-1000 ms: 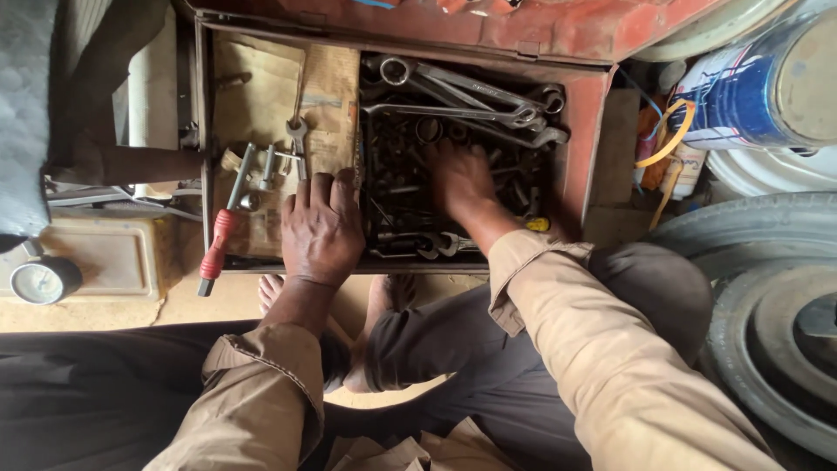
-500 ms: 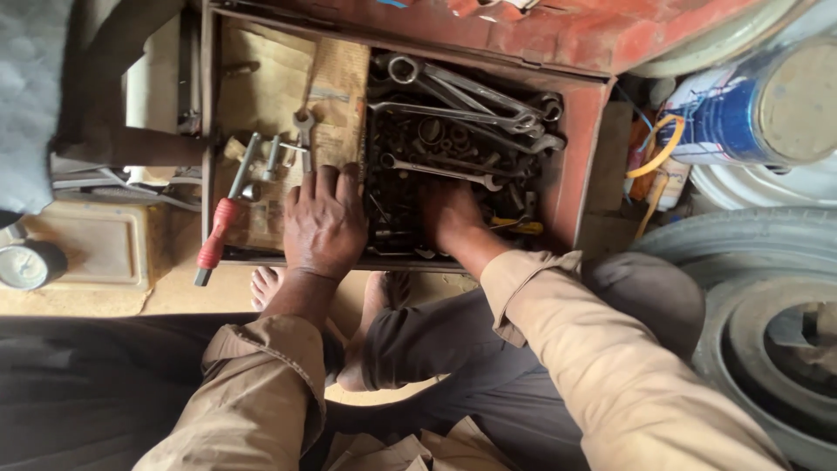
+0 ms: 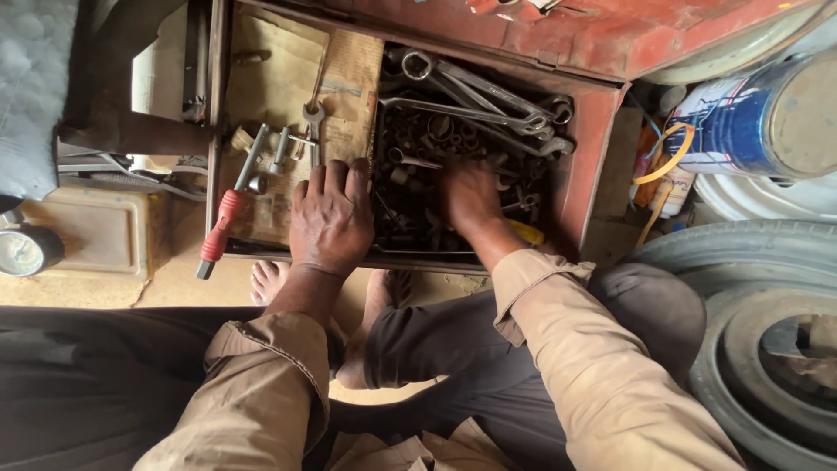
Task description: Organizing wrenches and small metal parts in a red toolbox.
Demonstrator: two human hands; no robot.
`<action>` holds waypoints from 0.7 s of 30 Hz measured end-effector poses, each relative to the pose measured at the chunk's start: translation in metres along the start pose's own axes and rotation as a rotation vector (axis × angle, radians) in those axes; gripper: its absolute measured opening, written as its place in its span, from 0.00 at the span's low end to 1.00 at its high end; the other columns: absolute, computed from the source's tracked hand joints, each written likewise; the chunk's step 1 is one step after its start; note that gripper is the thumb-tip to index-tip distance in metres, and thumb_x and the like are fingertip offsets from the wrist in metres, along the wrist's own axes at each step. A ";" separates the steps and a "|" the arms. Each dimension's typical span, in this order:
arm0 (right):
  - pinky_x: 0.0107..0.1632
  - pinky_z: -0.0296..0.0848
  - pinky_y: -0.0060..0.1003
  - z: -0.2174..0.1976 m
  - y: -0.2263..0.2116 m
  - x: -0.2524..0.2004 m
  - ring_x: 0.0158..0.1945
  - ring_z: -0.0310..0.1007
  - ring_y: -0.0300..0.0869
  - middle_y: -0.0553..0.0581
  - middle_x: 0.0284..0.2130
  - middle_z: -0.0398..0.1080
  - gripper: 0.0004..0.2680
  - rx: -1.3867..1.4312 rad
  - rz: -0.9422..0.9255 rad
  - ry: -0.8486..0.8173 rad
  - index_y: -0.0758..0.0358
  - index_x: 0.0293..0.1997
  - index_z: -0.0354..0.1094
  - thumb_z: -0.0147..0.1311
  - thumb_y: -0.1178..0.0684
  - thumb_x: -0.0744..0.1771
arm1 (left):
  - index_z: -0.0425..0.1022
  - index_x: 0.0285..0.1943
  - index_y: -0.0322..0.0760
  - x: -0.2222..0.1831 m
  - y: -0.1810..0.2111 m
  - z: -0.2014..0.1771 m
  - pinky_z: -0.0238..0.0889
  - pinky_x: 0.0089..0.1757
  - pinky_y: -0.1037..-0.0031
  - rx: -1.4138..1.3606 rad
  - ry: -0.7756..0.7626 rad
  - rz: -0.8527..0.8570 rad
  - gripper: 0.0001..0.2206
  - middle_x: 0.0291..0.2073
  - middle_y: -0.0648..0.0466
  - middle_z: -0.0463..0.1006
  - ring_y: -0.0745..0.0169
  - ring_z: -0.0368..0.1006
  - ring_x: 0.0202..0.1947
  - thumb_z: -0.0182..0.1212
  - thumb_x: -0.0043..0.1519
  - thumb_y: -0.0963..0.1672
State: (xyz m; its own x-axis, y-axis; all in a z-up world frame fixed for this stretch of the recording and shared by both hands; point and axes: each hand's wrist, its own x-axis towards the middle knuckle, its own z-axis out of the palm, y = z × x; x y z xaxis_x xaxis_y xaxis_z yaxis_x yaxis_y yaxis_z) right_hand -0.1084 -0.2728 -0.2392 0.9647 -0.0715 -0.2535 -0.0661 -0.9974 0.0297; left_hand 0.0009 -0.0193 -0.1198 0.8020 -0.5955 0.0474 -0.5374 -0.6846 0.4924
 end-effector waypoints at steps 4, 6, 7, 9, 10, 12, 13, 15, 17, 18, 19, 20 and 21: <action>0.52 0.71 0.52 -0.041 0.030 0.012 0.49 0.75 0.57 0.63 0.46 0.75 0.09 0.131 0.154 0.008 0.58 0.50 0.77 0.55 0.50 0.67 | 0.73 0.57 0.38 -0.001 -0.002 0.000 0.62 0.44 0.58 -0.002 0.001 0.002 0.12 0.43 0.49 0.74 0.48 0.71 0.45 0.53 0.67 0.44; 0.51 0.72 0.51 -0.074 0.042 0.015 0.48 0.75 0.58 0.63 0.45 0.76 0.09 0.186 0.221 -0.036 0.57 0.48 0.77 0.57 0.47 0.67 | 0.73 0.57 0.38 0.001 -0.001 -0.001 0.63 0.45 0.58 -0.017 0.001 0.020 0.12 0.43 0.49 0.74 0.48 0.71 0.46 0.54 0.67 0.44; 0.51 0.72 0.51 -0.085 0.048 0.013 0.48 0.76 0.58 0.62 0.44 0.77 0.11 0.225 0.239 -0.159 0.56 0.47 0.78 0.59 0.44 0.65 | 0.73 0.57 0.38 0.002 0.000 -0.001 0.63 0.44 0.58 0.001 0.012 0.019 0.13 0.43 0.49 0.74 0.48 0.71 0.45 0.54 0.66 0.45; 0.51 0.73 0.51 -0.104 0.056 0.008 0.48 0.76 0.58 0.62 0.43 0.77 0.14 0.258 0.261 -0.285 0.55 0.46 0.78 0.62 0.40 0.64 | 0.74 0.57 0.38 0.004 0.000 0.000 0.62 0.44 0.58 0.011 0.023 0.019 0.13 0.43 0.49 0.74 0.48 0.71 0.45 0.55 0.66 0.45; 0.52 0.74 0.51 -0.112 0.057 0.006 0.49 0.77 0.57 0.62 0.43 0.78 0.14 0.297 0.272 -0.368 0.54 0.47 0.78 0.62 0.39 0.64 | 0.74 0.58 0.38 0.003 0.000 0.001 0.62 0.44 0.58 0.015 0.001 0.006 0.13 0.43 0.49 0.74 0.48 0.71 0.45 0.55 0.66 0.44; 0.52 0.74 0.50 -0.119 0.058 0.002 0.49 0.77 0.57 0.62 0.44 0.78 0.15 0.334 0.279 -0.456 0.54 0.49 0.77 0.61 0.39 0.64 | 0.74 0.59 0.37 0.002 -0.001 0.001 0.63 0.44 0.58 0.019 -0.023 -0.011 0.13 0.43 0.49 0.74 0.48 0.71 0.45 0.54 0.66 0.44; 0.53 0.74 0.50 -0.119 0.059 0.000 0.51 0.76 0.57 0.63 0.46 0.77 0.17 0.310 0.291 -0.506 0.54 0.51 0.76 0.62 0.38 0.63 | 0.74 0.59 0.37 0.002 0.000 0.000 0.63 0.44 0.58 0.019 -0.032 -0.010 0.14 0.43 0.49 0.74 0.48 0.71 0.45 0.55 0.66 0.44; 0.54 0.73 0.50 -0.115 0.060 -0.002 0.52 0.76 0.57 0.64 0.47 0.76 0.19 0.293 0.306 -0.550 0.55 0.54 0.74 0.63 0.37 0.63 | 0.74 0.58 0.37 0.002 -0.002 -0.003 0.63 0.44 0.57 0.024 -0.041 -0.002 0.14 0.43 0.48 0.74 0.47 0.71 0.45 0.55 0.66 0.44; 0.58 0.69 0.49 -0.108 0.064 -0.008 0.59 0.70 0.56 0.65 0.55 0.70 0.25 0.170 0.282 -0.594 0.56 0.58 0.70 0.68 0.37 0.60 | 0.74 0.58 0.37 0.005 0.001 -0.002 0.63 0.44 0.57 0.024 -0.026 0.019 0.15 0.45 0.48 0.75 0.46 0.72 0.46 0.55 0.64 0.45; 0.58 0.69 0.49 -0.102 0.064 -0.008 0.59 0.70 0.56 0.65 0.55 0.70 0.25 0.167 0.289 -0.593 0.56 0.58 0.70 0.68 0.37 0.60 | 0.74 0.58 0.37 0.006 0.001 -0.001 0.63 0.44 0.57 0.018 -0.025 0.024 0.15 0.45 0.48 0.75 0.46 0.72 0.46 0.55 0.64 0.45; 0.61 0.67 0.47 -0.096 0.064 -0.008 0.62 0.67 0.55 0.65 0.59 0.67 0.27 0.150 0.286 -0.594 0.58 0.60 0.68 0.69 0.38 0.59 | 0.73 0.59 0.37 0.006 0.002 -0.001 0.63 0.44 0.57 0.014 -0.037 0.012 0.16 0.45 0.48 0.75 0.46 0.72 0.46 0.55 0.63 0.44; 0.64 0.65 0.46 -0.089 0.062 -0.008 0.65 0.64 0.54 0.65 0.62 0.64 0.29 0.133 0.279 -0.596 0.60 0.62 0.66 0.71 0.39 0.58 | 0.73 0.60 0.36 0.005 0.001 -0.001 0.63 0.44 0.56 0.012 -0.049 -0.005 0.17 0.45 0.48 0.75 0.46 0.72 0.45 0.55 0.62 0.44; 0.64 0.65 0.46 -0.094 0.055 -0.007 0.65 0.64 0.54 0.65 0.62 0.64 0.29 0.132 0.281 -0.597 0.60 0.62 0.66 0.71 0.39 0.58 | 0.73 0.60 0.36 0.006 0.001 0.000 0.63 0.44 0.56 0.009 -0.050 -0.004 0.17 0.45 0.48 0.75 0.46 0.72 0.45 0.55 0.62 0.44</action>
State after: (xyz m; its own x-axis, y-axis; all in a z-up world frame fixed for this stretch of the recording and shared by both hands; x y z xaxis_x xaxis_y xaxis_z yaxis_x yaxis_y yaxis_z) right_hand -0.0947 -0.3257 -0.1450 0.6020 -0.2853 -0.7458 -0.3613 -0.9302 0.0642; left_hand 0.0049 -0.0232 -0.1187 0.7901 -0.6130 0.0023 -0.5370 -0.6904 0.4847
